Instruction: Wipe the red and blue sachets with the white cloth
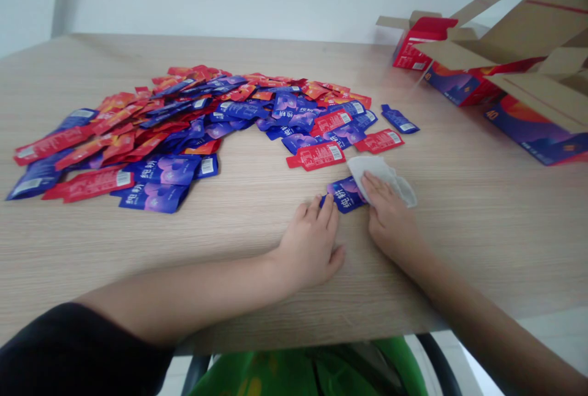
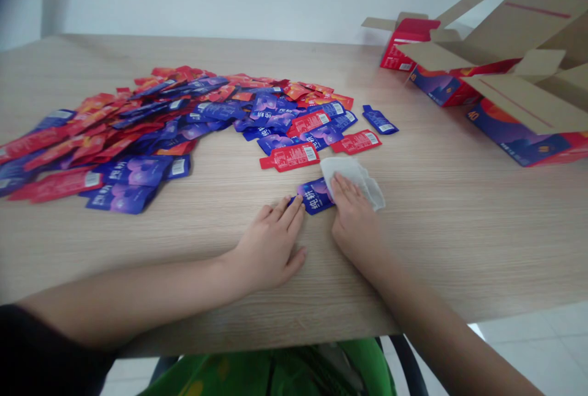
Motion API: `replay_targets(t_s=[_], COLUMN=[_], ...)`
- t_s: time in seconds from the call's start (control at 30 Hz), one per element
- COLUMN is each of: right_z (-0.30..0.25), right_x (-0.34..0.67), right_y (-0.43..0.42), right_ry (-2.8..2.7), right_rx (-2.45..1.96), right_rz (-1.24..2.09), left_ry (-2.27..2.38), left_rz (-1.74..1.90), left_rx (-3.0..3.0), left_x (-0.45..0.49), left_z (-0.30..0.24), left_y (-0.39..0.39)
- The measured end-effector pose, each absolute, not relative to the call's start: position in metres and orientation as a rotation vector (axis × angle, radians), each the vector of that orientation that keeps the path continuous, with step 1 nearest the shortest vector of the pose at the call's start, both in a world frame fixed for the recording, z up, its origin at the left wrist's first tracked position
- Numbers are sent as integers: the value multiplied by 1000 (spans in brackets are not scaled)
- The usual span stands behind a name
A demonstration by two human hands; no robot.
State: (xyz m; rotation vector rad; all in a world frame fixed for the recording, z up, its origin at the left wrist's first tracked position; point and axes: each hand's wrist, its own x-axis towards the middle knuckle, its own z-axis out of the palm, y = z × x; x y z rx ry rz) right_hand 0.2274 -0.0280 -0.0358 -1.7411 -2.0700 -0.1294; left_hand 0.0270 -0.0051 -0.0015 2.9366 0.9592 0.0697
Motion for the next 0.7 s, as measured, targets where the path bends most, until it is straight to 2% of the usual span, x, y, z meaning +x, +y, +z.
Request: replay_targets(t_s=[0.17,0.37,0.57,0.7], right_z=[-33,-32,-31,-32], right_x=[209,236,207,230], right_y=[-35,-21,-31,-22], right_ry=[-2285,-1975,-2297,-2055], right_rx=[-1510,-1769,-1483,-1704], right_rz=[-25,-84,-1,-53], left_ry=[971,972,988,970], left_rz=[77,38,92,48], left_rx=[2940,2950,2953,2938], left_x=[27,27,27,26], left_z=[-1,-2,-3,-2], left_y=[-5,-5,-6,-6])
